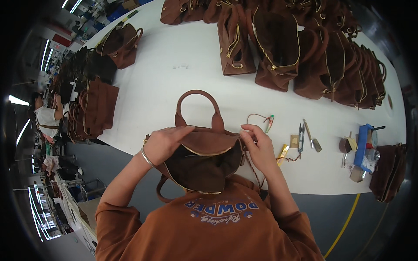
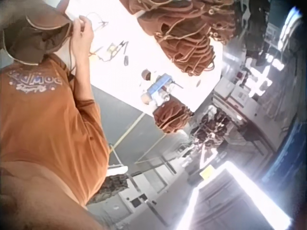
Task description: The person trims threads and marks handles on brown handbags using scissors and a marker. They inspect the zippers and interior of each bag, handling them one at a time on a factory table.
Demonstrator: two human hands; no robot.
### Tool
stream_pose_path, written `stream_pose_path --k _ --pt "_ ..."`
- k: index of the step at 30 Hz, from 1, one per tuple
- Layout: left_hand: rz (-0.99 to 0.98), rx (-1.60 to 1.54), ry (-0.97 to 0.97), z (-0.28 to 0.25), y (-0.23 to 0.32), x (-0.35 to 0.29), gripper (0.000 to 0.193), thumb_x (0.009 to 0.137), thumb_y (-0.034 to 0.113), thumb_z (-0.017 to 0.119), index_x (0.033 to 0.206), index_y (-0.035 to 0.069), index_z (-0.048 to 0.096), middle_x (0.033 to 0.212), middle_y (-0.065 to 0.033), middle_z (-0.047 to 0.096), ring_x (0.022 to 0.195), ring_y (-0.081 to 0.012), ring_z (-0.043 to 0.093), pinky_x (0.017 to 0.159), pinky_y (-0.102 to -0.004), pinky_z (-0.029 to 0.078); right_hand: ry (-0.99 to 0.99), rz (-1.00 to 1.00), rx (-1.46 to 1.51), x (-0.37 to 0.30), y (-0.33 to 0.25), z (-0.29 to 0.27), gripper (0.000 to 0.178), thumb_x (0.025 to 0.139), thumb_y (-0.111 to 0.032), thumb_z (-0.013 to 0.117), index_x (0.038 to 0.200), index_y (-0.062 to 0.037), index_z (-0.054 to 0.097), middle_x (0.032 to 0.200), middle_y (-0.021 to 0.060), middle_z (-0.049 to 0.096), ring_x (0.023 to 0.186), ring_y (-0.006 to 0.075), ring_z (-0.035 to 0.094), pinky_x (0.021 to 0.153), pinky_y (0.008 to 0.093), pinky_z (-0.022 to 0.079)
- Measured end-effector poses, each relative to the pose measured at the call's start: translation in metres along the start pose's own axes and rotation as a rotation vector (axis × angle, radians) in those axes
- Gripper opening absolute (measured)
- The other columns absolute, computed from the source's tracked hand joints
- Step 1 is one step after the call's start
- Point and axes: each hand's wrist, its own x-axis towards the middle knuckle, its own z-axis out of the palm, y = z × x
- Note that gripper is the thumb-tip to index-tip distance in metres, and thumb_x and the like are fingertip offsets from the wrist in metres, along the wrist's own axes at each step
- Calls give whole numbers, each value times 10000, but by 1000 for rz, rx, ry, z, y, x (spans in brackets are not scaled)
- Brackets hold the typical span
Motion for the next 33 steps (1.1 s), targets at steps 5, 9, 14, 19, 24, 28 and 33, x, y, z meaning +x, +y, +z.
stream_pose_path --k 5,9,14,19,24,28,33 --pt "-364 -147 174 -40 -35 10 238 952 221 594 1028 6 664 724 -204 644 666 -359 637 637 -379 514 65 7 123 2 -11 -8 344 1010 -280 531 1220 -11 579 991 69 619 894 128 603 719 269 530" --pt "-571 -720 264 -49 -73 -2 320 1015 238 515 1057 -53 643 790 -52 670 677 -115 602 639 -288 512 -5 48 178 1 -13 -5 344 1008 -273 534 1227 -10 574 981 63 620 882 123 604 713 263 535" --pt "-668 -1104 330 -42 -25 5 340 1023 150 441 1300 -31 517 1076 -91 675 923 -158 690 715 -269 609 -69 -24 206 8 -11 22 369 992 -247 563 1273 -8 540 1058 78 603 909 111 591 714 260 542" --pt "-650 -1420 383 -27 -1 1 345 1014 99 405 1314 -61 458 1191 -159 632 1019 -243 681 843 -357 608 -122 -72 89 25 -34 48 619 933 -342 644 1361 48 425 1215 175 543 1074 235 579 887 356 494" --pt "-656 -1520 409 -19 33 -3 356 1006 77 405 1340 -46 419 1275 -177 576 1092 -270 647 886 -383 593 -20 -167 -166 42 -54 66 757 873 -242 652 1446 61 261 1413 264 353 1288 345 433 1054 402 380" --pt "-620 -1573 347 -13 53 -16 477 1008 66 398 1458 -14 262 1385 -167 489 1146 -270 616 959 -390 540 -73 -267 -21 54 -51 69 621 816 -1 518 1416 41 365 1290 220 531 1143 289 564 989 345 443" --pt "-482 -1215 -48 -65 55 -50 495 993 94 504 1452 -24 360 1326 -176 573 1147 -239 616 952 -334 509 -292 -145 130 64 -75 40 512 783 120 408 1248 31 604 967 109 705 867 112 641 807 243 510"
